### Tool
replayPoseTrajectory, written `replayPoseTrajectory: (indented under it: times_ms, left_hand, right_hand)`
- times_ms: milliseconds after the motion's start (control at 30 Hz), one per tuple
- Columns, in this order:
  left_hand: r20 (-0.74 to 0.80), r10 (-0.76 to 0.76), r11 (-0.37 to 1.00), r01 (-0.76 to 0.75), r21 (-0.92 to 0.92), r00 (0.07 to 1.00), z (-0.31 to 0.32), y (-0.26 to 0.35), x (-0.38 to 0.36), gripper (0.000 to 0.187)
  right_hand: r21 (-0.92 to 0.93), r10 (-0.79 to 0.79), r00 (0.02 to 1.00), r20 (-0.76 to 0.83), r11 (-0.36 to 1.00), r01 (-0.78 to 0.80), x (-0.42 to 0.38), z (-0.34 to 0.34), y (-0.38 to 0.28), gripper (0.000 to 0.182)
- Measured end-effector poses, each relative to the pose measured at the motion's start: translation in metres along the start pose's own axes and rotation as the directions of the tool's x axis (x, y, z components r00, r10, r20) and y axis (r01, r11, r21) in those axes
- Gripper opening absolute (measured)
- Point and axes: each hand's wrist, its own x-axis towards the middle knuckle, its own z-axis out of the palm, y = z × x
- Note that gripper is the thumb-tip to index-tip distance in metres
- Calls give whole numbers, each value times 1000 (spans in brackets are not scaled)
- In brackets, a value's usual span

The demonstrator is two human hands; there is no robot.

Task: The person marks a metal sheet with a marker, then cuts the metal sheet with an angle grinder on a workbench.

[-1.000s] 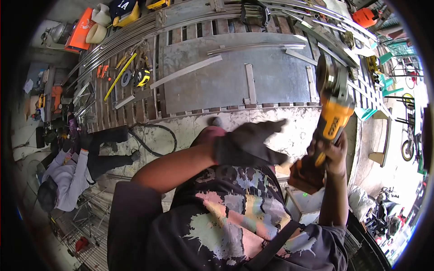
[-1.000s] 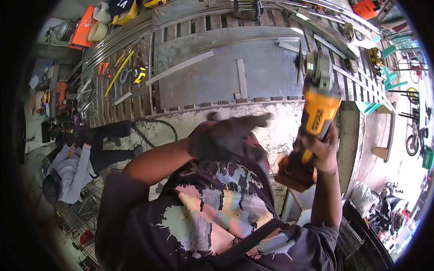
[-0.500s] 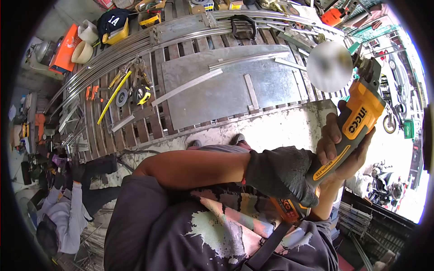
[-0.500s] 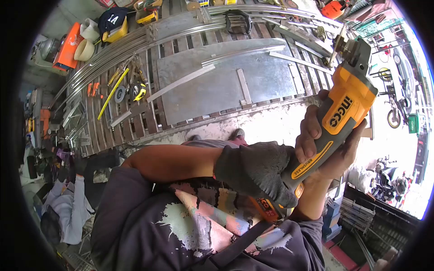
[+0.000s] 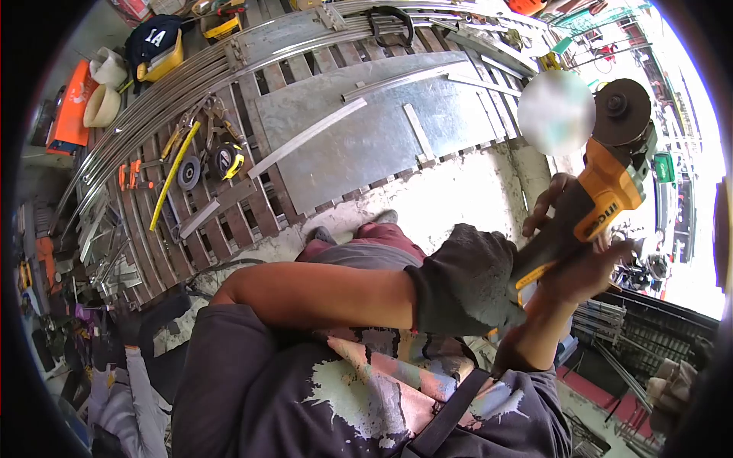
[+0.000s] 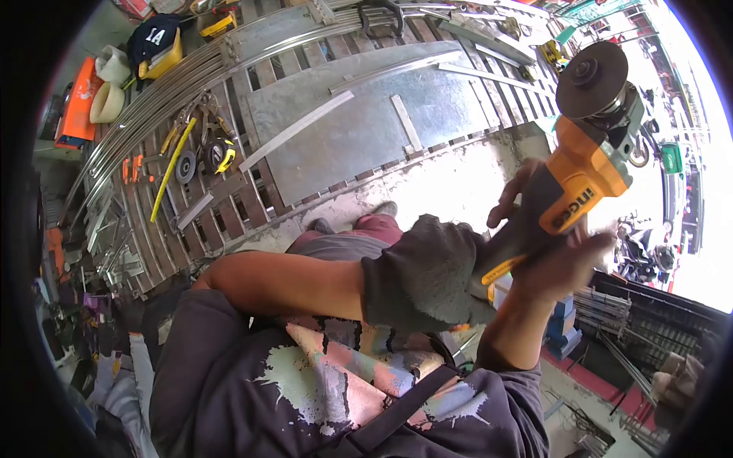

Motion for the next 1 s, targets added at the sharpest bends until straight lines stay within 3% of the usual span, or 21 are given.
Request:
replayPoseTrajectory:
  times_ms: [33, 67, 167, 200, 233, 300, 367, 400, 467, 533, 600, 667, 733, 833, 933, 1000]
  left_hand:
    - [-46, -62, 996, 65, 64, 997, 10, 0, -1, 44]
    - [-94, -120, 983, 132, 126, 988, 19, -2, 1, 42]
    - [90, -265, 964, 264, 30, 960, 25, -20, 11, 47]
    - [174, -289, 955, 295, -11, 941, 21, -30, 15, 48]
    - [423, -286, 908, 384, -166, 860, -2, -41, 23, 55]
    - [298, -210, 914, 295, -278, 931, 16, -98, 3, 93]
    - [70, -325, 942, 315, 118, 943, 33, -176, -20, 103]
    - [26, -418, 824, 367, 431, 908, 16, -202, -27, 102]
    - [-145, -480, 584, 439, 683, 865, 6, -267, -49, 103]
    - [-251, -427, 496, 457, 738, 869, -2, -308, -59, 99]
    - [-246, -470, 515, 489, 704, 848, -2, -330, -63, 97]
    - [-256, -483, 450, 489, 747, 837, 11, -335, -65, 96]
    - [-265, -497, 426, 498, 755, 826, 18, -335, -64, 95]
    - [-282, -507, 423, 520, 742, 814, 20, -339, -64, 91]
    - [-282, -493, 491, 531, 691, 823, 17, -340, -64, 90]
    - [-184, -647, 413, 543, 731, 740, 11, -330, -55, 98]
  right_hand:
    - [-102, -82, 996, -48, 992, 77, 0, -15, 22, 98]
    - [-205, -119, 990, -73, 973, 102, -6, -22, 29, 67]
    - [-405, -120, 947, -297, 914, -11, 9, -3, 44, 38]
    - [-374, -36, 967, -254, 925, -63, 15, -11, 48, 39]
    - [-344, 51, 977, -208, 931, -122, 23, -23, 53, 40]
    - [-270, 239, 963, -126, 926, -265, 39, -50, 69, 35]
    - [-347, 383, 920, -81, 855, -386, 48, -71, 89, 36]
    - [-376, 462, 885, -58, 811, -448, 51, -83, 101, 38]
    - [-373, 461, 887, 11, 825, -424, 56, -90, 133, 45]
    - [-456, 608, 793, 26, 713, -532, 58, -112, 157, 43]
    - [-507, 698, 715, 31, 628, -591, 62, -119, 175, 44]
    - [-523, 783, 621, 38, 545, -655, 68, -123, 188, 45]
    - [-662, 789, 613, 48, 485, -572, 73, -124, 204, 47]
    - [-716, 762, 639, 110, 506, -481, 77, -126, 224, 49]
    - [-804, 774, 623, 115, 441, -400, 85, -125, 233, 52]
    - [-839, 784, 617, 76, 384, -385, 88, -122, 237, 53]
